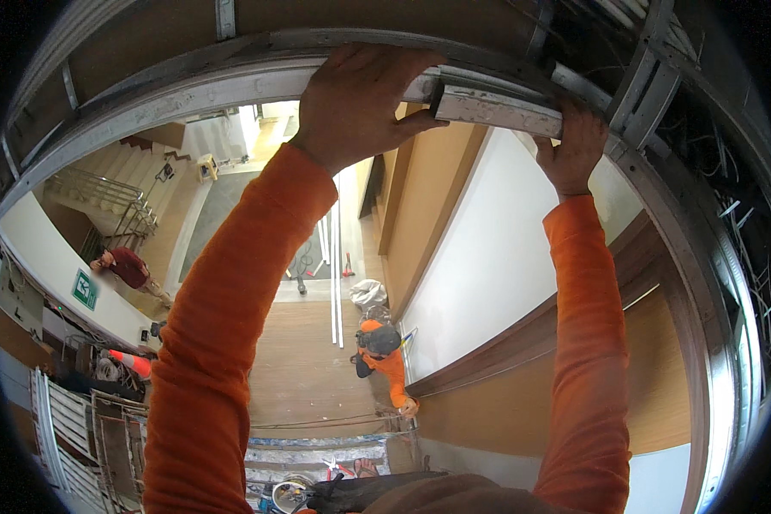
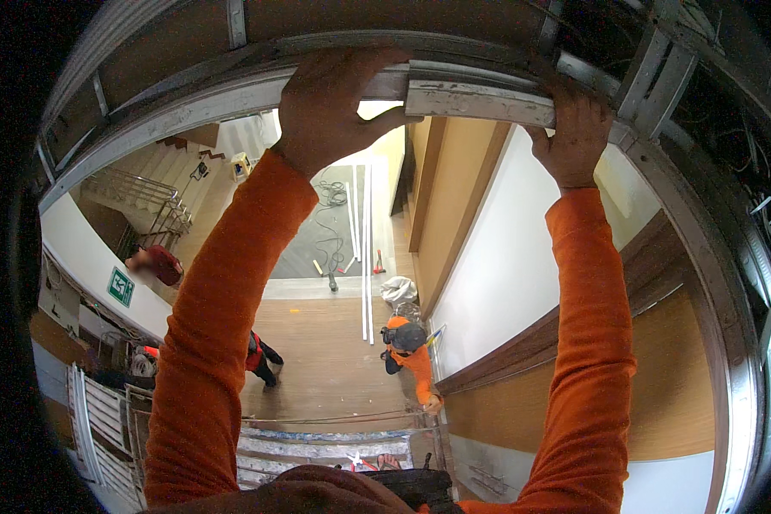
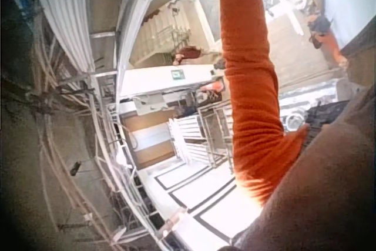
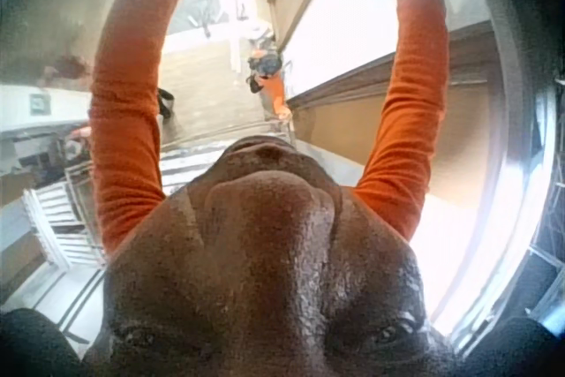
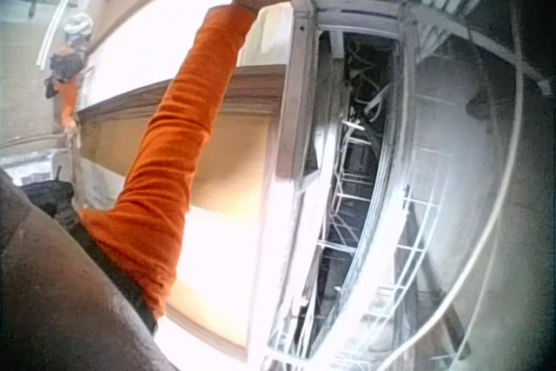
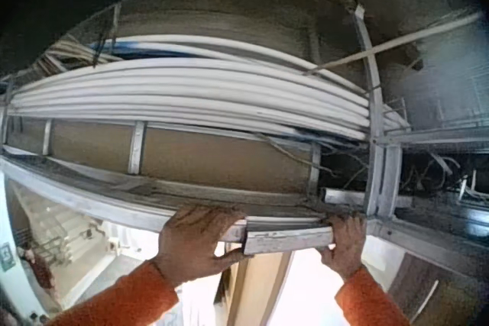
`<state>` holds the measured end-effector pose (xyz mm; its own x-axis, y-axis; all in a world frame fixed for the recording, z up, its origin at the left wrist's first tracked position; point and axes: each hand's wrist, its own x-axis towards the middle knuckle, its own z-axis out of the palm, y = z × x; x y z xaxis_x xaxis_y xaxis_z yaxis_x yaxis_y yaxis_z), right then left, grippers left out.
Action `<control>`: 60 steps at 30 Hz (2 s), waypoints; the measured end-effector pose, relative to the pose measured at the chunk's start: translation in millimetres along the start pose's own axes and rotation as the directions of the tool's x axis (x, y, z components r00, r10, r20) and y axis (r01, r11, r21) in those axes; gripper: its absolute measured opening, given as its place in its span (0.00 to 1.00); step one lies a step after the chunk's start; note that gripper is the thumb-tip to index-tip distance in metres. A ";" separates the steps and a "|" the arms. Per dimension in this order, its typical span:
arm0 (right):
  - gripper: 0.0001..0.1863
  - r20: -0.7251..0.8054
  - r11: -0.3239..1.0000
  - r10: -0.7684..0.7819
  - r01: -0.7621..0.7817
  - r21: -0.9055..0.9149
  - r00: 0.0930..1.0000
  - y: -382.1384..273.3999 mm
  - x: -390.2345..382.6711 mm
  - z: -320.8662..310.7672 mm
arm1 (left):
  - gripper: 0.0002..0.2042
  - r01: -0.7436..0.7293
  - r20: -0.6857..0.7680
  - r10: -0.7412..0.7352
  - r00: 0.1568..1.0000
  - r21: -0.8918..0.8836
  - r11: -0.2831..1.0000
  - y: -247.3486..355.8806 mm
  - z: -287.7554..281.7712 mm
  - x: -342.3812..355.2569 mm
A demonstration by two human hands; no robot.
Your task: The person cuts metal trim pieces with tin snips and fits them into a curved ceiling frame. They repeatedly measure, cut, and place the trim along the ceiling edge while working on a scaffold in a stairwell.
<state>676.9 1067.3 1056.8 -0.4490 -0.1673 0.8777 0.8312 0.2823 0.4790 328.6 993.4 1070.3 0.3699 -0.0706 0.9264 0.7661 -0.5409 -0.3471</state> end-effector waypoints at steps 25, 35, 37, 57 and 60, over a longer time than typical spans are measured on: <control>0.24 0.509 0.692 0.095 -0.424 0.584 0.856 -238.7 -92.7 -134.4 | 0.46 0.857 0.541 -0.757 0.367 -0.512 0.050 230.5 -204.8 -217.0; 0.34 0.786 -0.036 -0.537 -0.939 0.341 0.306 -664.8 -187.9 -398.2 | 0.10 0.846 0.041 -0.861 -0.506 -0.172 -0.505 373.0 -446.5 -446.7; 0.32 0.683 -0.052 -0.693 -0.961 0.272 0.231 -680.9 -208.6 -429.2 | 0.11 0.768 -0.159 -0.759 -0.631 0.007 -0.640 397.9 -517.8 -459.6; 0.18 0.087 0.008 -0.996 -0.971 0.239 0.013 -578.1 -330.6 -686.7 | 0.17 0.189 0.291 0.040 -0.956 0.714 -0.674 713.1 -819.6 -385.5; 0.16 0.033 0.204 -0.979 -0.977 0.066 -0.202 -593.7 -306.0 -688.6 | 0.14 0.285 0.365 -0.102 -0.925 0.491 -0.823 699.3 -851.4 -369.8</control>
<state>546.6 300.4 495.3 -0.7338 -0.2111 -0.6457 0.5862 0.2835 -0.7589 280.0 -72.4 609.3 -0.2285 0.4266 -0.8751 -0.2672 0.8369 0.4777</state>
